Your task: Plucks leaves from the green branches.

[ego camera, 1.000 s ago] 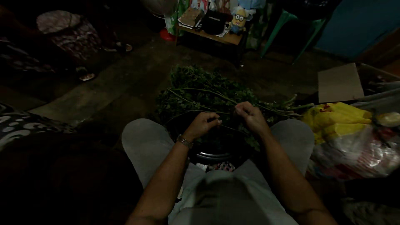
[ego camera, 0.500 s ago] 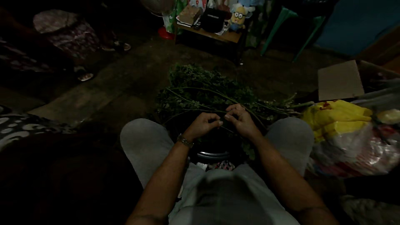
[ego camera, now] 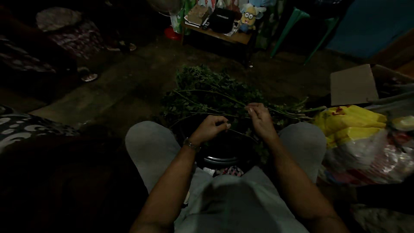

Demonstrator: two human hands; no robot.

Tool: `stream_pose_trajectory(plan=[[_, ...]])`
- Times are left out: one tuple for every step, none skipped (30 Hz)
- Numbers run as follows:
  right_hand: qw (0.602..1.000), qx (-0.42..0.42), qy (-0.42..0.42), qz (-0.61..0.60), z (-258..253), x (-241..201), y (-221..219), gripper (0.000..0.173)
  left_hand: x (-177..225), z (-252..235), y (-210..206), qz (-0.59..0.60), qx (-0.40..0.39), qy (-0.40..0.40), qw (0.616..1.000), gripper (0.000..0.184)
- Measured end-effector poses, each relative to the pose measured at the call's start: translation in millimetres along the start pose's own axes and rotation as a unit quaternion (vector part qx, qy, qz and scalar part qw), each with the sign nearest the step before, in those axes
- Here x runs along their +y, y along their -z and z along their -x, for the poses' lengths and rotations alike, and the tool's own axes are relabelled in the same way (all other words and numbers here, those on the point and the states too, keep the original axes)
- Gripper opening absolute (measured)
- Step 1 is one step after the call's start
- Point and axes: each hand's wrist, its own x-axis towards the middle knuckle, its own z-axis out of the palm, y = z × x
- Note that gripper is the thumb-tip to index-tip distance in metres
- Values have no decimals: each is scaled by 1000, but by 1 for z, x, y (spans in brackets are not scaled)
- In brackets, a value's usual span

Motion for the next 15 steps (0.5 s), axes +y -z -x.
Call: stream_pose_trajectory(plan=[[1000, -25, -9, -12, 0, -1, 1, 38, -1, 0, 0, 2, 1, -2, 1000, 13], [999, -46, -12, -23, 1, -3, 1, 39, -1, 0, 0, 2, 2, -5, 1000, 13], [997, -68, -10, -31, 1, -4, 2, 39, -2, -1, 0, 3, 3, -9, 1000, 13], [996, -87, -5, -35, 2, -4, 2, 37, -4, -2, 0, 4, 2, -13, 1000, 13], [994, -107, 0, -36, 2, -4, 2, 33, -6, -2, 0, 5, 3, -16, 1000, 13], [992, -121, 7, -38, 2, -4, 1, 28, -7, -3, -1, 4, 3, -19, 1000, 13], [990, -131, 10, -42, 2, -4, 0, 23, -7, -3, -1, 3, 3, -18, 1000, 13], [989, -139, 12, -48, 3, -4, -2, 19, -7, -3, -1, 1, 2, -17, 1000, 13], [988, -144, 12, -51, 3, -4, -4, 18, -6, -3, -2, 0, 2, -15, 1000, 13], [988, -146, 11, -49, 4, -5, -5, 17, -6, -3, -2, 1, 2, -12, 1000, 13], [990, -136, 11, -48, 4, -4, -5, 16, -5, -3, -3, 3, 3, -10, 1000, 12], [992, -114, 11, -51, 4, -3, -5, 17, -5, -2, -3, 5, 2, -8, 1000, 12], [994, -91, 7, -57, 2, -2, -4, 18, -5, -2, -2, 6, 3, -7, 1000, 12], [995, -75, -2, -63, 0, -1, 0, 18, -5, -2, -1, 9, 5, -6, 1000, 12], [996, -65, -11, -66, -1, -1, 3, 20, -6, -1, -1, 14, 8, -5, 1000, 12]])
